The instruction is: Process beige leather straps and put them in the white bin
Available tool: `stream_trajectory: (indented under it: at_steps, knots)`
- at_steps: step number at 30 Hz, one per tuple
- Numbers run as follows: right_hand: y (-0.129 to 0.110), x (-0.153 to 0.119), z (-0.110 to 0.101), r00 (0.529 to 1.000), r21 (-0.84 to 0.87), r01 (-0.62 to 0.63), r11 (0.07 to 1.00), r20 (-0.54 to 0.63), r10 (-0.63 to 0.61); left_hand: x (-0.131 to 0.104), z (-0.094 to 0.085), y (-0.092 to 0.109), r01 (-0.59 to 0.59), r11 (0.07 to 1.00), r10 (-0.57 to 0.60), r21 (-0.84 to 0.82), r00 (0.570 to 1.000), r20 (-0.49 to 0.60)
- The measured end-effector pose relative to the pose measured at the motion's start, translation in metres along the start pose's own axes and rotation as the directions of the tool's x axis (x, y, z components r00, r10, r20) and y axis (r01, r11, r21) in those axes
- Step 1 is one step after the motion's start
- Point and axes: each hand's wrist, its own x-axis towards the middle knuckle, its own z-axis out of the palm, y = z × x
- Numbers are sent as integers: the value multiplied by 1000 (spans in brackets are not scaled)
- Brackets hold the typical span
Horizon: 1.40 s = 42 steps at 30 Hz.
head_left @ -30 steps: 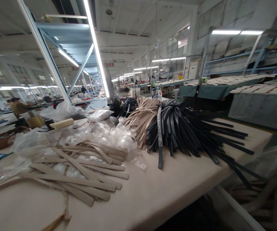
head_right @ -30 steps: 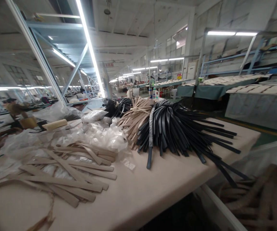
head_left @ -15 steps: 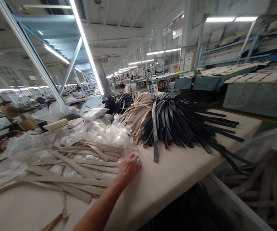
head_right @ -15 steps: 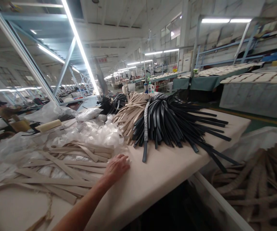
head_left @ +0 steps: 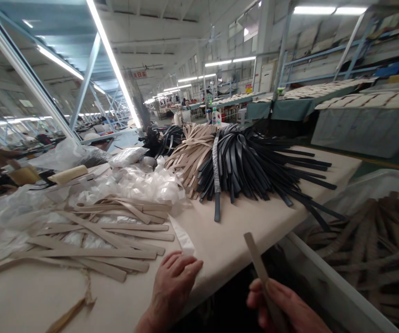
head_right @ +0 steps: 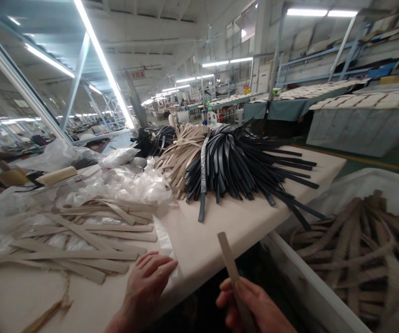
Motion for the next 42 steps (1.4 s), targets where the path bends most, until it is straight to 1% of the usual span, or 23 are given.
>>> stream_trajectory:
  at_steps: [3,6,10,12,13,14,15,16,17,18,19,20,21,22,24,29,31,33,35,37,39,40,42]
  knots:
    - [-4,19,42,967,-25,-39,999,252,44,-17,-13,15,-27,999,29,29,998,-55]
    - [-10,35,69,920,-80,-34,996,386,62,-23,-22,28,-11,999,15,37,994,-109]
    - [-12,51,95,906,-201,26,979,419,62,-22,-31,40,0,996,9,94,996,-90]
    - [-12,56,103,894,-243,85,966,448,34,-29,-32,43,3,997,3,83,997,-73]
    - [-13,58,105,893,-260,125,958,450,6,-34,-33,44,27,998,-25,48,998,-60]
    - [-14,59,106,896,-280,162,946,443,-22,-40,-32,45,87,996,-88,-9,995,-55]
    - [-16,59,107,903,-302,195,933,427,-50,-45,-32,46,189,977,-195,-97,979,-59]
    - [-19,59,106,910,-327,222,918,408,-75,-50,-31,47,324,921,-342,-218,938,-53]
    - [-22,59,105,914,-347,246,905,395,-97,-53,-31,48,461,809,-499,-364,867,-10]
    - [-24,59,104,911,-359,265,895,398,-110,-53,-30,49,577,641,-630,-507,772,83]
    - [-27,58,103,904,-362,281,889,411,-118,-51,-29,50,653,446,-700,-612,680,216]
    - [-29,57,103,895,-361,295,885,429,-123,-47,-28,51,700,264,-704,-664,610,364]
    - [-30,56,103,887,-359,306,882,443,-127,-42,-27,53,734,122,-666,-668,560,493]
    - [-30,56,103,885,-361,310,880,449,-128,-36,-25,54,759,30,-615,-650,527,587]
    - [-30,54,103,891,-380,314,870,434,-132,-26,-21,55,791,-48,-556,-610,486,675]
    - [-28,54,101,902,-420,329,846,404,-150,-20,-8,53,799,-141,-557,-585,425,714]
    - [-28,53,95,912,-401,324,857,372,-170,-20,-4,53,774,-250,-549,-582,382,744]
    - [-29,48,85,933,-369,299,880,306,-189,-17,0,55,710,-396,-549,-582,326,770]
    - [-28,38,71,957,-355,261,898,220,-191,-14,6,58,602,-526,-566,-601,280,775]
    - [-24,22,56,969,-408,242,880,154,-195,-11,13,62,474,-633,-588,-612,220,778]
    - [-16,3,41,970,-507,243,827,129,-206,-9,21,65,356,-714,-597,-603,142,790]
    - [-11,-7,35,968,-558,252,791,139,-210,-8,24,66,310,-741,-593,-595,113,797]
    - [0,-24,29,957,-650,291,702,185,-225,-7,30,69,244,-771,-584,-588,97,806]
